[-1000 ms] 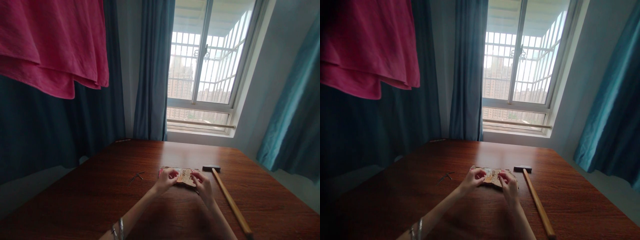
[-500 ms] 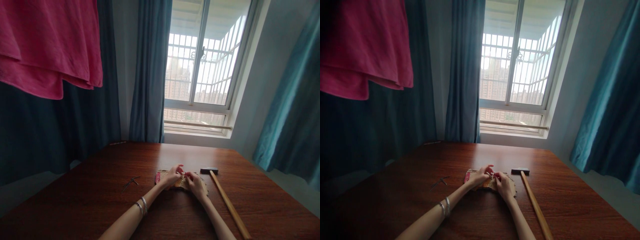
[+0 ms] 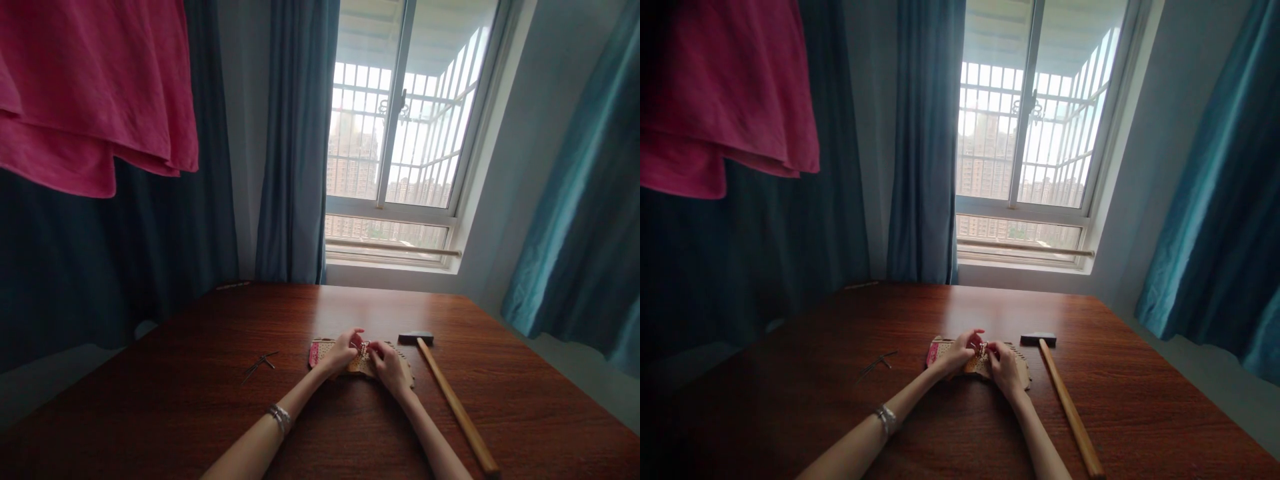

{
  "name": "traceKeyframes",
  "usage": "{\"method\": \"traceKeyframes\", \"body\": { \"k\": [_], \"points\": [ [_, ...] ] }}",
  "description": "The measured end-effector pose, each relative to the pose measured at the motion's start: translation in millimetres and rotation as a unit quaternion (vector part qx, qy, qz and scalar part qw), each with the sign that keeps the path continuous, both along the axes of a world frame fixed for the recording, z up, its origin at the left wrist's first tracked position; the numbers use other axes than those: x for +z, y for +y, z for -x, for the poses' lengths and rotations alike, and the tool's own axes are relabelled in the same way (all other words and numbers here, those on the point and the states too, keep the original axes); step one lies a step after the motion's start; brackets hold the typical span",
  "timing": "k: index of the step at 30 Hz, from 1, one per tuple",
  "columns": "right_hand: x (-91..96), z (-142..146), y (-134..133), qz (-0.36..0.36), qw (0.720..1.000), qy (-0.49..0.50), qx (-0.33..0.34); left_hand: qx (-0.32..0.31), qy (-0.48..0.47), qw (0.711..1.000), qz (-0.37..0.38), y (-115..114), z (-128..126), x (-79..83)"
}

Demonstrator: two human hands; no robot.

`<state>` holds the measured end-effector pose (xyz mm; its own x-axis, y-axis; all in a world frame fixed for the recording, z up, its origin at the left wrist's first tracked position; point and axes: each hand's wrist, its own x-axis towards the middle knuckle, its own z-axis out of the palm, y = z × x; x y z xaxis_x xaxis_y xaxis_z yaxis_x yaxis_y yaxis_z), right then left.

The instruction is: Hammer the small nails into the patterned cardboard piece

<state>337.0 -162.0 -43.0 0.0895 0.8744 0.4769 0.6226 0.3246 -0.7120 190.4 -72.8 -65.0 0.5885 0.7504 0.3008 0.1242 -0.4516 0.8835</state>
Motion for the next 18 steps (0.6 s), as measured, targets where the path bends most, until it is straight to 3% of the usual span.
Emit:
{"method": "traceKeyframes", "body": {
  "k": [18],
  "points": [
    [-11.4, -4.0, 7.7, -0.012, 1.000, -0.016, 0.005, 0.013, 0.007, 1.000, -0.016, -7.0, -0.1, 5.1]
  ]
}}
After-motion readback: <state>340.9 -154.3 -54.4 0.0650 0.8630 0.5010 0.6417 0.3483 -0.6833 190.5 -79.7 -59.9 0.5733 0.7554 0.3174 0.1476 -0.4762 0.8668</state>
